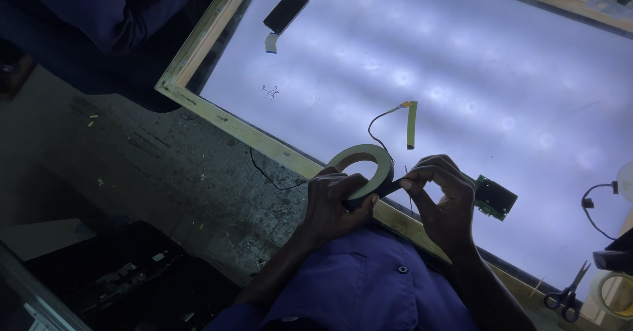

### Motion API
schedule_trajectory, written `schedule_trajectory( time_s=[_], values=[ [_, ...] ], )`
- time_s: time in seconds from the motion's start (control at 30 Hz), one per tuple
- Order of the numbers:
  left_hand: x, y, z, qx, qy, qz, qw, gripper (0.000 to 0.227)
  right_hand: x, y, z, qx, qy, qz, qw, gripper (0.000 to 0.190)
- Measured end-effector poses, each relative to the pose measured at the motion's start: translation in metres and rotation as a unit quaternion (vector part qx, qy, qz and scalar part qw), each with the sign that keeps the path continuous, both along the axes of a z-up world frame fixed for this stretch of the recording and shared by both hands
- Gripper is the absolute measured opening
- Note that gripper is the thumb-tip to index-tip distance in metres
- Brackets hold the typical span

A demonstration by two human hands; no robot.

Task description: A person applies adhesive tape to an electronic strip and organizes wires on a light table in a workshop.

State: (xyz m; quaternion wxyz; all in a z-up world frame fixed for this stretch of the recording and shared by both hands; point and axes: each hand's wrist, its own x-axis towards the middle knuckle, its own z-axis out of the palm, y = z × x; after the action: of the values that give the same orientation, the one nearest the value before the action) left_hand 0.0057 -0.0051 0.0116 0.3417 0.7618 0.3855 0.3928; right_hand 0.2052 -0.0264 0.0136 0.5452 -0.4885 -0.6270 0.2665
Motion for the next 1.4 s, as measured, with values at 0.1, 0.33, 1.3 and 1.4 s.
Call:
schedule_trajectory(
  time_s=[0.1,0.33,1.3,1.4],
  values=[
    [-0.001,0.0,-0.005,0.013,0.007,-0.006,1.0,0.021,0.002,0.008,-0.022,-0.06,0.073,0.036,0.995,0.012],
    [-0.002,-0.001,-0.018,0.023,-0.013,0.004,1.0,0.026,0.001,0.014,-0.03,-0.122,0.129,0.074,0.981,0.01],
    [0.032,0.014,-0.055,-0.468,-0.39,-0.167,0.775,0.04,0.021,-0.041,-0.101,-0.159,0.316,0.1,0.93,0.037],
    [0.052,0.018,-0.022,-0.37,-0.255,-0.118,0.885,0.04,0.039,-0.054,-0.099,-0.158,0.253,0.016,0.954,0.032]
  ],
)
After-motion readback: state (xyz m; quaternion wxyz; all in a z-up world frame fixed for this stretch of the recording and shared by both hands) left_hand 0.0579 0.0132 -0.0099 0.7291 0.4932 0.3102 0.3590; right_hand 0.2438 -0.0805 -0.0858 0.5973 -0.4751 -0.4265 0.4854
